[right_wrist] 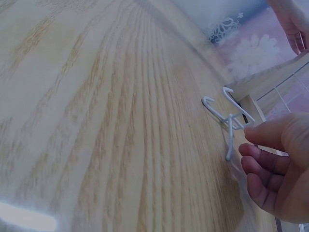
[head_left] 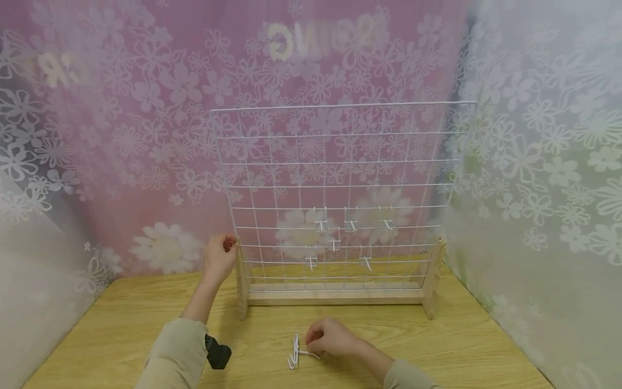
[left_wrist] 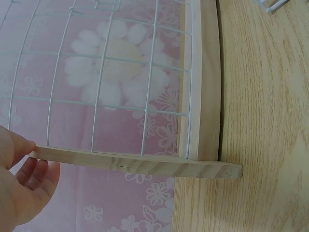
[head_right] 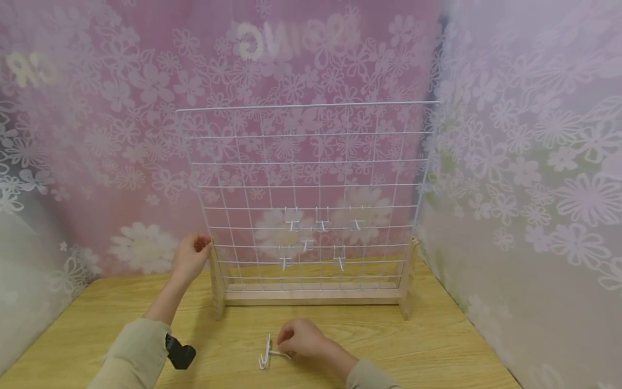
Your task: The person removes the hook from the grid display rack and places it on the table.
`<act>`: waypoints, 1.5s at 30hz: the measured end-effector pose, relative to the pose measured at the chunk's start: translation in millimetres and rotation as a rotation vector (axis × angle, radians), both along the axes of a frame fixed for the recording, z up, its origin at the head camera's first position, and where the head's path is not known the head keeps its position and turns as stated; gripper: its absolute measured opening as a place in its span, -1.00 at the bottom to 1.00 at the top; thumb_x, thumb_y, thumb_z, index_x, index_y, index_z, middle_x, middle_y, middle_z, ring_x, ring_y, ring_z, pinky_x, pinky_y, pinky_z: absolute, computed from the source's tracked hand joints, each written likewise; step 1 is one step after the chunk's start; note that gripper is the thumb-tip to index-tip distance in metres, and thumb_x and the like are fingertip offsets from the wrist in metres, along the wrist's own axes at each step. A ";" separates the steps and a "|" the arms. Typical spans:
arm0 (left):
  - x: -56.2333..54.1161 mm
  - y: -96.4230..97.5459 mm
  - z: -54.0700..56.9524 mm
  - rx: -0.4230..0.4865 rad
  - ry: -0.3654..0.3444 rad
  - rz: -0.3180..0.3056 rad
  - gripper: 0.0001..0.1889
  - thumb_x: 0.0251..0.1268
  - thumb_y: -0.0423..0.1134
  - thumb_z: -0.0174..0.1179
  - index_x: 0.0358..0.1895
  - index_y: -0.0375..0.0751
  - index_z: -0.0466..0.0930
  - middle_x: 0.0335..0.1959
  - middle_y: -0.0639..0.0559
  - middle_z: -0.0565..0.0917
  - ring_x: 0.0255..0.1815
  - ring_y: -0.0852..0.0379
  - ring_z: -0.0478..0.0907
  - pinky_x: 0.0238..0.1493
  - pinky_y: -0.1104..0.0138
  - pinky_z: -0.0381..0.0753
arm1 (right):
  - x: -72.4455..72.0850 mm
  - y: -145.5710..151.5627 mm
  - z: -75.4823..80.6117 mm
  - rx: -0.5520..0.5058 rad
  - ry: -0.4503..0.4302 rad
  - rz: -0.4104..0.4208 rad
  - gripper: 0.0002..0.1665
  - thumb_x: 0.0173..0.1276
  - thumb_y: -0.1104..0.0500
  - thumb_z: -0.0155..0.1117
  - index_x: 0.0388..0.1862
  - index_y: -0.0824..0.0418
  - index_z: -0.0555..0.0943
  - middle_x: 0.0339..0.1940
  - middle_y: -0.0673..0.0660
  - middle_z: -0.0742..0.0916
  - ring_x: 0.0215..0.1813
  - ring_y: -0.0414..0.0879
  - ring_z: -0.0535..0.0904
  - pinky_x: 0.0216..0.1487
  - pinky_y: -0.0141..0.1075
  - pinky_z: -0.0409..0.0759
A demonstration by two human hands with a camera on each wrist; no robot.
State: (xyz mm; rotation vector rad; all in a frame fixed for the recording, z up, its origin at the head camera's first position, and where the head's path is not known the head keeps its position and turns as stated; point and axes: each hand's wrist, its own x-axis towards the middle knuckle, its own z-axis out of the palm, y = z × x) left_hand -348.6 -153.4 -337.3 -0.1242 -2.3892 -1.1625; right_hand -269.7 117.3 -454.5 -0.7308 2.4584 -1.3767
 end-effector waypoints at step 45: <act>0.0 0.2 -3.8 0.003 0.019 -0.007 -0.86 0.26 -0.38 0.07 -0.20 -0.42 0.51 -0.27 -0.27 0.51 -0.24 -0.15 0.44 -0.21 0.09 0.43 | -3.7 98.1 16.2 -0.089 -0.058 -0.158 -0.72 0.27 0.21 0.23 -0.19 0.45 0.58 -0.43 0.10 0.64 -0.40 -0.08 0.51 -0.47 -0.28 0.48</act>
